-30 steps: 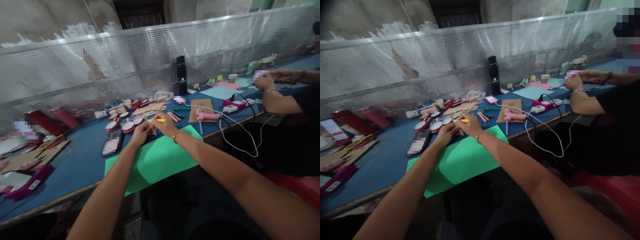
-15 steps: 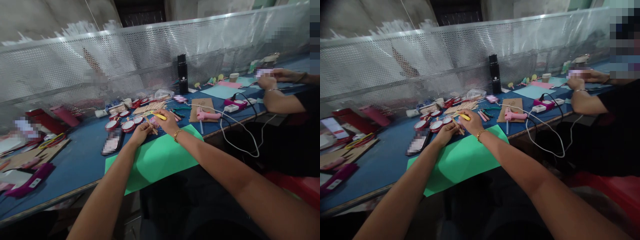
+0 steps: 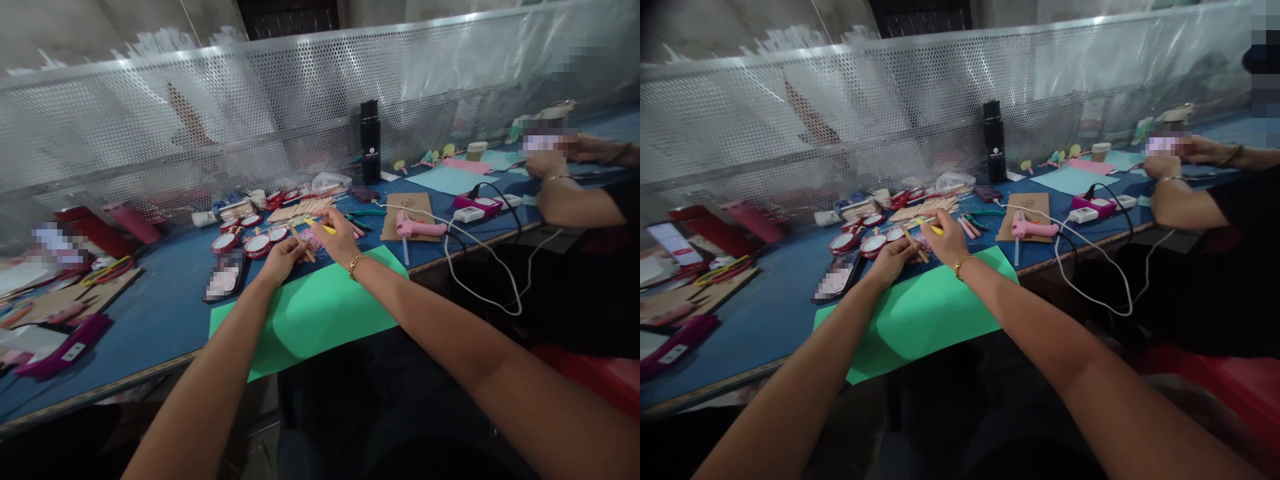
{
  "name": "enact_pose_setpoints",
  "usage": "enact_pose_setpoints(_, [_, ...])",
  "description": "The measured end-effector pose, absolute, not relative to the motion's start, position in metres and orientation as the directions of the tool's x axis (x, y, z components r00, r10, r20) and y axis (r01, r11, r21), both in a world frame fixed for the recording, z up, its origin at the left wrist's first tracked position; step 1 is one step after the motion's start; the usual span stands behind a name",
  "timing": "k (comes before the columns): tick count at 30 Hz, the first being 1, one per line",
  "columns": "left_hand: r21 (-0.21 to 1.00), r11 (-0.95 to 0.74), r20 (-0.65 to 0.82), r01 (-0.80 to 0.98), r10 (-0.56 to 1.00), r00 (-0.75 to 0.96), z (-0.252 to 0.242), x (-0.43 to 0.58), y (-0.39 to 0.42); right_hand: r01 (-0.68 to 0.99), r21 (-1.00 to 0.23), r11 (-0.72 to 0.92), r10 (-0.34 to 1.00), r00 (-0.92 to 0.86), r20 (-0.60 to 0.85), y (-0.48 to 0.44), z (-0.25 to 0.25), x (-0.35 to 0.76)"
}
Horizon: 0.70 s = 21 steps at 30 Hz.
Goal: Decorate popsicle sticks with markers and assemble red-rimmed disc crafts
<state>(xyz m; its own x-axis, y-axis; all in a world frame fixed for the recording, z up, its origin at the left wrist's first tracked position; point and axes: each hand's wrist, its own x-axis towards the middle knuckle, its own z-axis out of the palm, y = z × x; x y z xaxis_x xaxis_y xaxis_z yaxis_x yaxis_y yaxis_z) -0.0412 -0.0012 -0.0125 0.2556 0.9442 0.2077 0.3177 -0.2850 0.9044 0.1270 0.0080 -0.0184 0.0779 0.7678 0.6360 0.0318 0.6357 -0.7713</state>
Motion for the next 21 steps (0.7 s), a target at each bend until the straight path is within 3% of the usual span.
enact_pose_setpoints(13, [0.903, -0.272, 0.209, 0.333, 0.954, 0.214, -0.005, -0.037, -0.006, 0.079, -0.715, 0.695, 0.715, 0.032, 0.699, 0.010, -0.018, 0.123])
enact_pose_setpoints(21, [0.961, -0.178, 0.150, 0.212, 0.978, 0.145, 0.001, -0.037, -0.011, 0.188, -0.725, 0.663, 0.737, 0.006, 0.676, 0.005, -0.016, 0.123])
